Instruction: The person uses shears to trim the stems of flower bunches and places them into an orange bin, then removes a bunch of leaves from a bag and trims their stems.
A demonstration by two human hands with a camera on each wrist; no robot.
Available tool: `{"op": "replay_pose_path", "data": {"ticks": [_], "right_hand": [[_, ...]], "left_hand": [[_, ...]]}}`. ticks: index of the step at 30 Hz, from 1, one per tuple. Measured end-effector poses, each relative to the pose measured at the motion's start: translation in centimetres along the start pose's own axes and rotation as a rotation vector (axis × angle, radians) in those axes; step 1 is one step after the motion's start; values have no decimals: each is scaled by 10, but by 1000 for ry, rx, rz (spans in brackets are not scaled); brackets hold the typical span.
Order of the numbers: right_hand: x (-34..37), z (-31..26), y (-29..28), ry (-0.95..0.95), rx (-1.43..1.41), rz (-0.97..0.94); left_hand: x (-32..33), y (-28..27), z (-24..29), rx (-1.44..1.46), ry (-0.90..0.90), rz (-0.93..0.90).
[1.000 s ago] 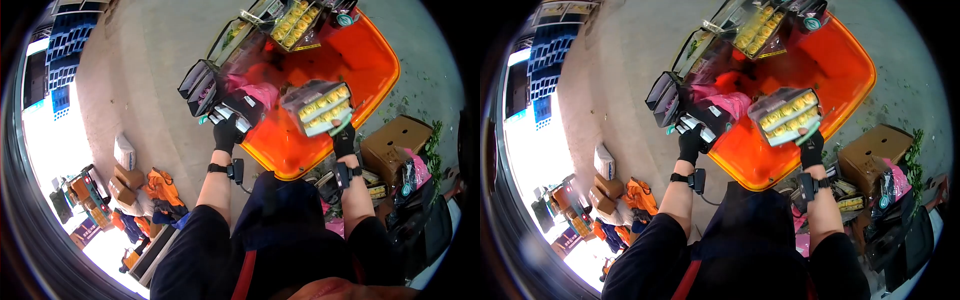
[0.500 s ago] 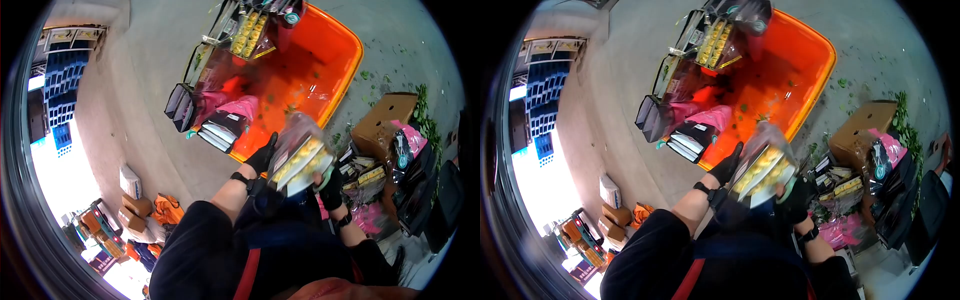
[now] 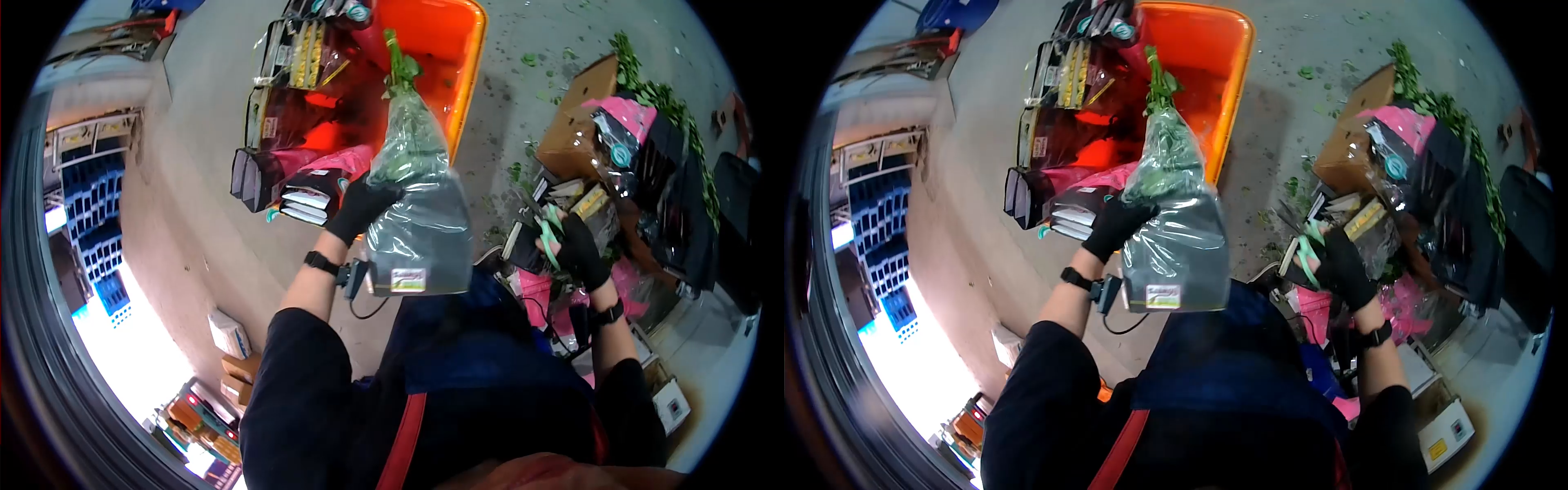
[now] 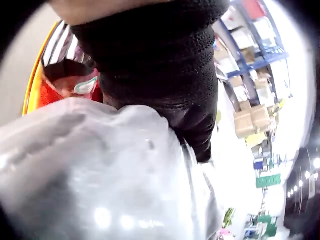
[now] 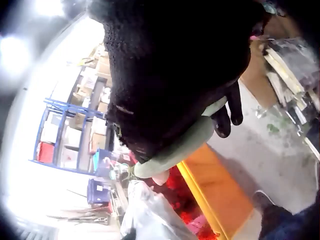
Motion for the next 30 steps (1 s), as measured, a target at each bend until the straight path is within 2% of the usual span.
{"op": "replay_pose_path", "data": {"ticks": [1, 2, 3, 4, 5, 6, 7, 9, 10, 11, 16, 20, 21, 24, 27, 30], "right_hand": [[-9, -5, -12, 190, -292, -187], [-21, -22, -26, 269, -362, -213], [-24, -22, -24, 218, -528, -180], [-28, -26, -24, 323, -720, -190], [-31, -30, -25, 435, -911, -181], [-35, -40, -27, 710, -1127, -214], [-37, -48, -24, 702, -1228, -125], [-36, -26, 1, 820, -1533, -183], [-33, -43, -14, 956, -1496, -140], [-25, -34, -3, 956, -1509, -120], [13, -1, 36, 1040, -1665, -190], [26, 9, 52, 1177, -1713, 35], [29, 11, 56, 1184, -1750, 88], [41, 19, 59, 1129, -1901, 15], [44, 25, 74, 1073, -2027, 120], [43, 22, 78, 1116, -1989, 237]], "left_hand": [[18, 10, 24, 131, 5, -64], [24, 11, 23, 35, -66, -84], [36, 17, 40, -206, -59, -106], [49, 24, 55, -447, -49, -127], [56, 29, 51, -463, -16, -166], [63, 32, 40, -477, 15, -207], [69, 38, 29, -491, 43, -250], [83, 52, 7, -484, 63, -301], [91, 58, 1, -481, 68, -326], [105, 75, 20, -512, 24, -339], [137, 115, -5, -772, 154, -321], [151, 141, -8, -824, 197, -301], [152, 144, -8, -844, 199, -310], [150, 147, -7, -878, 218, -317], [145, 149, -4, -919, 192, -329], [145, 151, -6, -922, 189, -332]]}}
Point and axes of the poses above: each hand's wrist, its own x-axis away from the middle knuckle, its own y-axis out of the palm, z = x × y, the point moved 1 cm from there along -x, towards the middle knuckle, and after that the axes turned 10 degrees about x, right-handed, at the moved point
